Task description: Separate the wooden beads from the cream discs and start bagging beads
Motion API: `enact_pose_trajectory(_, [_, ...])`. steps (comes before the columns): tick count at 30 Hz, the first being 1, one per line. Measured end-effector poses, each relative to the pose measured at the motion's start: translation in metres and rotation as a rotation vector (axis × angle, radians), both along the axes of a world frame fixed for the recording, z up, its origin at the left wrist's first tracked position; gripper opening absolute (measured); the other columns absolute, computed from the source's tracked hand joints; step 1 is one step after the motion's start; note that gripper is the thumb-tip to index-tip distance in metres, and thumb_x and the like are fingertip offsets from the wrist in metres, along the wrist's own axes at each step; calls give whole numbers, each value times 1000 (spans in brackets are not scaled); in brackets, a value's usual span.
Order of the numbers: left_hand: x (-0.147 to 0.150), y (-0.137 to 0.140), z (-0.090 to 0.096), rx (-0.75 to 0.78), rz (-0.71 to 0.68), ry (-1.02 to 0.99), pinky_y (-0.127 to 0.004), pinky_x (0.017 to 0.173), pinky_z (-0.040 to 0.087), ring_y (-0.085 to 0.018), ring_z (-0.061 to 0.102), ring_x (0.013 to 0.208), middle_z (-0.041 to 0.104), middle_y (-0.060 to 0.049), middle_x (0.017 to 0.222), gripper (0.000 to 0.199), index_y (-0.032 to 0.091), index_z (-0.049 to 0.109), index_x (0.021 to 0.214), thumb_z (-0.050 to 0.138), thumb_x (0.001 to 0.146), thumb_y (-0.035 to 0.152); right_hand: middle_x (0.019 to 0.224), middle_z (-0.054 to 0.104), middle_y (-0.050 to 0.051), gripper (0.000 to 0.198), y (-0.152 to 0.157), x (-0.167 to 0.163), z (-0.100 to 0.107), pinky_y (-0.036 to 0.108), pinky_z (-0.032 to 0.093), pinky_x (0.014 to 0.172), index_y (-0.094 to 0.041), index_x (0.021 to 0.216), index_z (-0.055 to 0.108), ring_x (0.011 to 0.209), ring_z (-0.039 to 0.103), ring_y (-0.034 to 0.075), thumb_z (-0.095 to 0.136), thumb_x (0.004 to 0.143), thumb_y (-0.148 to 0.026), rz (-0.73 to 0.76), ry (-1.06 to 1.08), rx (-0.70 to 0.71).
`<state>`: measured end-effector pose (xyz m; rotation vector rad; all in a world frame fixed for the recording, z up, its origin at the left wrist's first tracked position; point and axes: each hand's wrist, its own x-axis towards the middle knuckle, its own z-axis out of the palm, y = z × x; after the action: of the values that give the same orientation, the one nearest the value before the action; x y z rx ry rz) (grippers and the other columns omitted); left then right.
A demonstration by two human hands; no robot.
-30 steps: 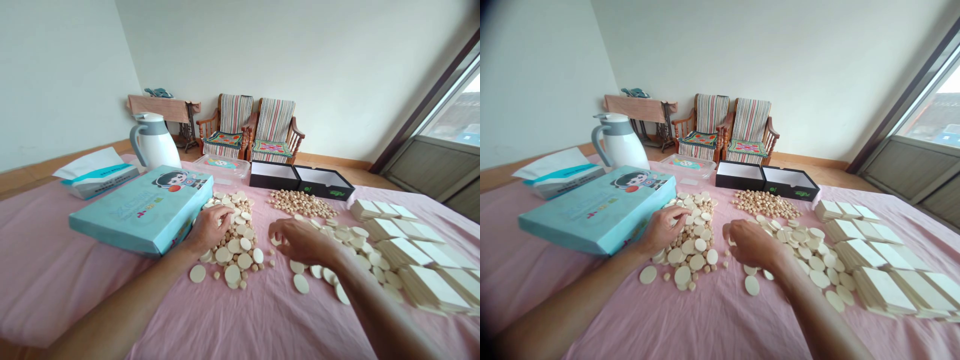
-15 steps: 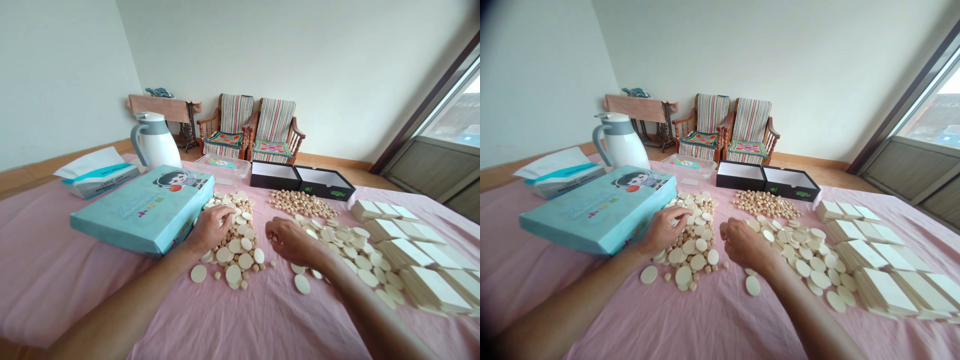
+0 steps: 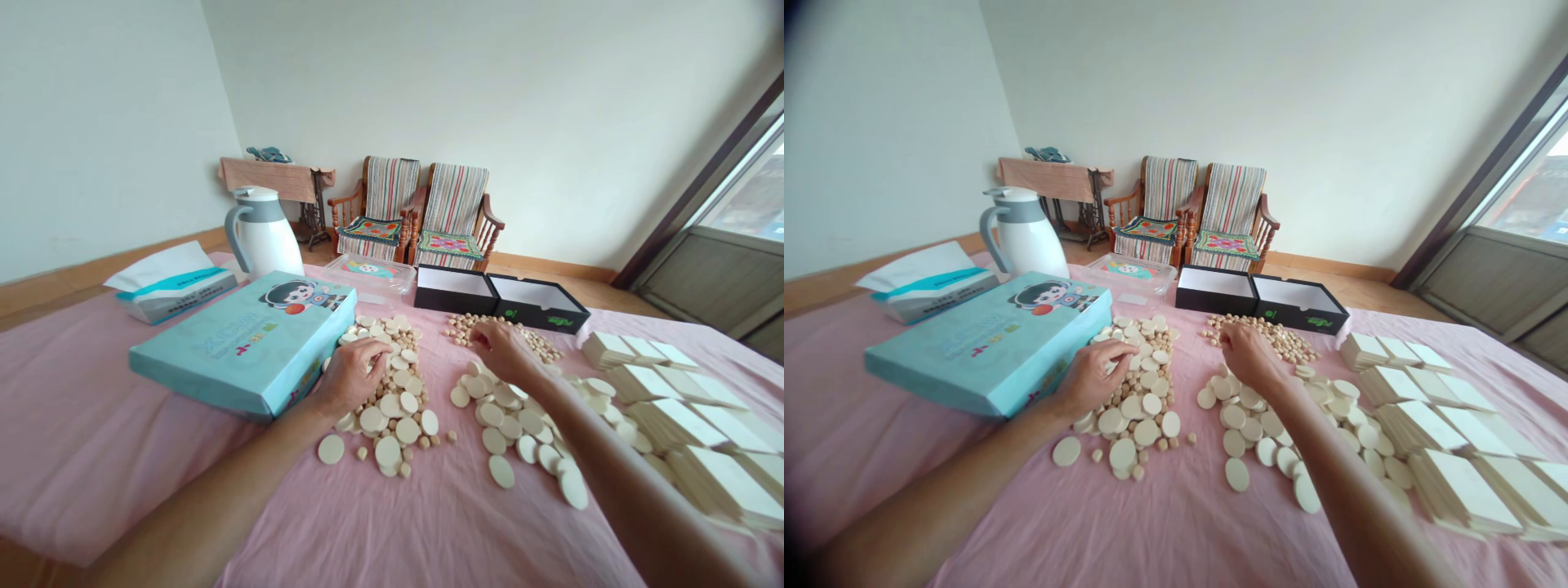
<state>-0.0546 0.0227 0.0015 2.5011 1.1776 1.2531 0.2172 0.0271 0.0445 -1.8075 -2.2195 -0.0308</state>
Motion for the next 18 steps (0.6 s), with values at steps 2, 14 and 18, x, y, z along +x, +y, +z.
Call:
enact_pose_trajectory(2, [0,1,-1,-6,1,1,-25,74,50,-14,64,80,70,-3,85,22,18,66,91,49,81,10,74,61,4,13,-26,-12,5,23,33,62,-17,74,59,68,53,14,47,78,-14,135,25,-147])
enact_pose_trajectory(14, [-2,3,-4,-1,21,1,-24,70,50,-13,63,74,69,-3,83,19,18,66,90,50,82,12,83,59,6,16,-78,-42,-13,23,36,65,-16,81,57,75,53,13,45,76,-7,376,25,-352])
enact_pose_trajectory(18, [-1,3,-4,-9,23,-4,-24,72,50,-13,64,76,70,-3,84,20,18,66,90,50,81,10,81,60,4,13,-39,-26,1,22,34,63,-16,80,56,70,52,13,49,72,-8,247,11,-222])
